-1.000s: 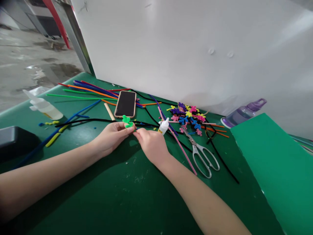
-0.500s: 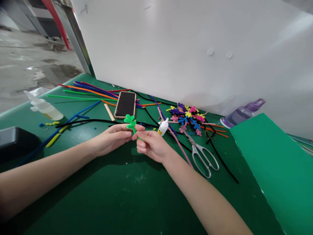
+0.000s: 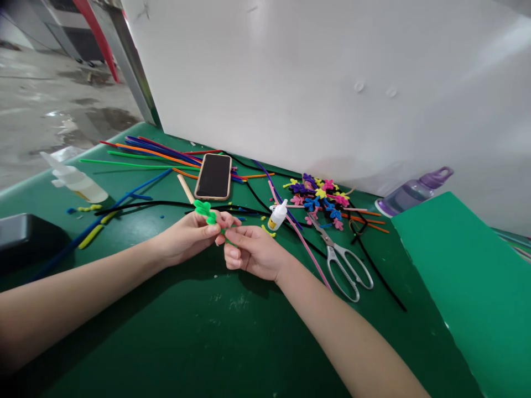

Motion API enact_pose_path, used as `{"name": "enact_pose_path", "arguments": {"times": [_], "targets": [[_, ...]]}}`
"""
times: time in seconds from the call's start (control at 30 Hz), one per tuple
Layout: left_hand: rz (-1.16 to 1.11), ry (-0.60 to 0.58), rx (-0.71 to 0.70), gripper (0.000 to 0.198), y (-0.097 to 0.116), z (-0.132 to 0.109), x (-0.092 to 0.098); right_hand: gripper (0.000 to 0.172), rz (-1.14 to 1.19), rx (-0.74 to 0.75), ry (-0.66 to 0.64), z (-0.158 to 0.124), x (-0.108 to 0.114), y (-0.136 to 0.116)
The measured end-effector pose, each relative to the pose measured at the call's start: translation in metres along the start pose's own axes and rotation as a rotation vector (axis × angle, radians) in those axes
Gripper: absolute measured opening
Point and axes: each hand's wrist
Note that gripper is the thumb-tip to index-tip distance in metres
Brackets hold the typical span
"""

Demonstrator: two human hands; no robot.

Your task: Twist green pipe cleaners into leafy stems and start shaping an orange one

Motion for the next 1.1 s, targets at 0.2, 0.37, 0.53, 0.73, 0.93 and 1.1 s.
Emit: {"name": "enact_pose_path", "arguments": {"times": [0.2, 0.37, 0.53, 0.73, 0.93, 1.1], "targets": [[0.049, 0.084, -0.038, 0.012, -0.003, 0.0, -0.002, 0.018, -0.17, 0.073, 0.115, 0.0, 0.003, -0.002], [0.033, 0.195, -0.058, 0.01, -0.007, -0.002, -0.006, 0.02, -0.256, 0.115, 0.182, 0.001, 0.003, -0.003], [-0.01, 0.249, -0.048, 0.01, -0.008, -0.001, -0.01, 0.02, -0.577, 0.234, 0.347, 0.004, -0.002, -0.003], [-0.028, 0.308, -0.105, 0.012, -0.009, 0.001, -0.011, 0.023, -1.325, 0.537, 0.796, 0.002, -0.012, 0.004], [0.014, 0.244, -0.05, 0.006, -0.007, 0.001, -0.007, 0.019, -0.671, 0.302, 0.536, 0.003, -0.008, 0.002], [0.038, 0.02, 0.003, 0.019, 0.0, -0.002, -0.01, 0.017, -0.016, 0.08, 0.136, 0.002, -0.008, -0.003]]}}
Point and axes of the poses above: each hand's wrist, its own z-axis towards the middle knuckle, its own x-axis out of the back of the hand, y = z × x, and after that the axes turned 12 degrees about -x, right-handed
